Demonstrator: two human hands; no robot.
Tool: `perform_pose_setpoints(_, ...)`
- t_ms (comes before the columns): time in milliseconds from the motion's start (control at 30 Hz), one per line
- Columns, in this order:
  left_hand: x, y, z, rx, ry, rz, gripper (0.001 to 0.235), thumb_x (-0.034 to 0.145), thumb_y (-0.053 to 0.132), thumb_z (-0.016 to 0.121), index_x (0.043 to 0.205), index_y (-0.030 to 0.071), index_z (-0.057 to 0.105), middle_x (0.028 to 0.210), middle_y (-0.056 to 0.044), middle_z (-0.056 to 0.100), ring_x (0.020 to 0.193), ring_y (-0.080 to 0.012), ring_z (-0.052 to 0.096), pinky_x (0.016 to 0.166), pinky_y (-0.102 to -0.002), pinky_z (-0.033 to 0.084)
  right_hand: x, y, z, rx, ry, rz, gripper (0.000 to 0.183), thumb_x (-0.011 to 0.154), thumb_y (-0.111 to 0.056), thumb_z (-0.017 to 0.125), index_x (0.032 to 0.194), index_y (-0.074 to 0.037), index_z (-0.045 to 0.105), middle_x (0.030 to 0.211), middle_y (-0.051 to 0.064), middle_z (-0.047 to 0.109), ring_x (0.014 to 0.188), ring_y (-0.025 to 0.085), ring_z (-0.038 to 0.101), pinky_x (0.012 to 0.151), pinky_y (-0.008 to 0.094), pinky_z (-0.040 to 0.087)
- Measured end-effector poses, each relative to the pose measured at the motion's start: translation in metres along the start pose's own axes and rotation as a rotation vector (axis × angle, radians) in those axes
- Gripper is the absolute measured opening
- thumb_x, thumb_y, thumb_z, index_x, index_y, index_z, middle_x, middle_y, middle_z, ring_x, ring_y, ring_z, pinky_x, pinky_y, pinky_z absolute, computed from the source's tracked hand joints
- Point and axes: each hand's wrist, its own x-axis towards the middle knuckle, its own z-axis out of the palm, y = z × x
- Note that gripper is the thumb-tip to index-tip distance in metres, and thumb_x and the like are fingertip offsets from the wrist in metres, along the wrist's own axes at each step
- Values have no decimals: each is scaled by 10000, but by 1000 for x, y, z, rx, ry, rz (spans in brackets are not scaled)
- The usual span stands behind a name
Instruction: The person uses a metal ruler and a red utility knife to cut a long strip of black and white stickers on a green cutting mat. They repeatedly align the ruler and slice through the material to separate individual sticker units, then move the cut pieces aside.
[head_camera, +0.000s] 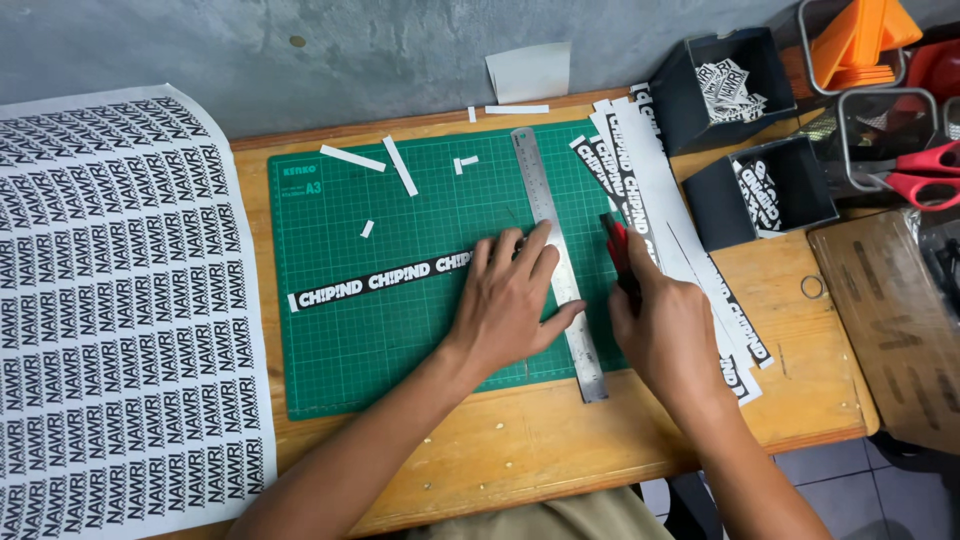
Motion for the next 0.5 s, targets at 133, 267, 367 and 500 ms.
perform_pose_setpoints(133, 3, 2, -9, 3, -82, -47, 806, 990, 622, 720, 1500, 4, 637, 1584, -260, 593, 1301, -433, 596, 1021, -568, 455, 10, -14, -9, 90, 10, -9, 658, 957, -67, 751, 1611, -28, 688, 925, 284, 854, 806, 502, 836, 717, 556, 653)
perform_pose_setpoints(267, 3, 3, -15, 49, -208, -77, 949, 1016, 645, 690, 1677, -17, 531, 1801, -288, 415, 1555, -510, 462, 1174, -666, 381, 33, -11, -5, 132, 70, -101, 646, 976, -117, 785, 1612, -52, 692, 878, 269, 834, 830, 515, 812, 706, 584, 630)
perform_pose_setpoints(367, 3, 5, -18, 40, -249, -107, 956, 1009, 664, 687, 1662, -21, 553, 1788, -302, 431, 1606, -536, 431, 1215, -686, 375, 42, -10, -2, 202, 131, -152, 644, 992, -88, 787, 1628, -44, 689, 866, 261, 828, 801, 486, 809, 680, 521, 612)
perform_pose_setpoints(500, 11, 11, -19, -27, -242, -165, 975, 1021, 720, 648, 1617, -50, 592, 1791, -317, 430, 1679, -550, 344, 1323, -787, 174, 48, 9, 17, 308, 160, -158, 651, 991, -91, 806, 1628, -32, 682, 958, 294, 833, 835, 485, 811, 672, 520, 600)
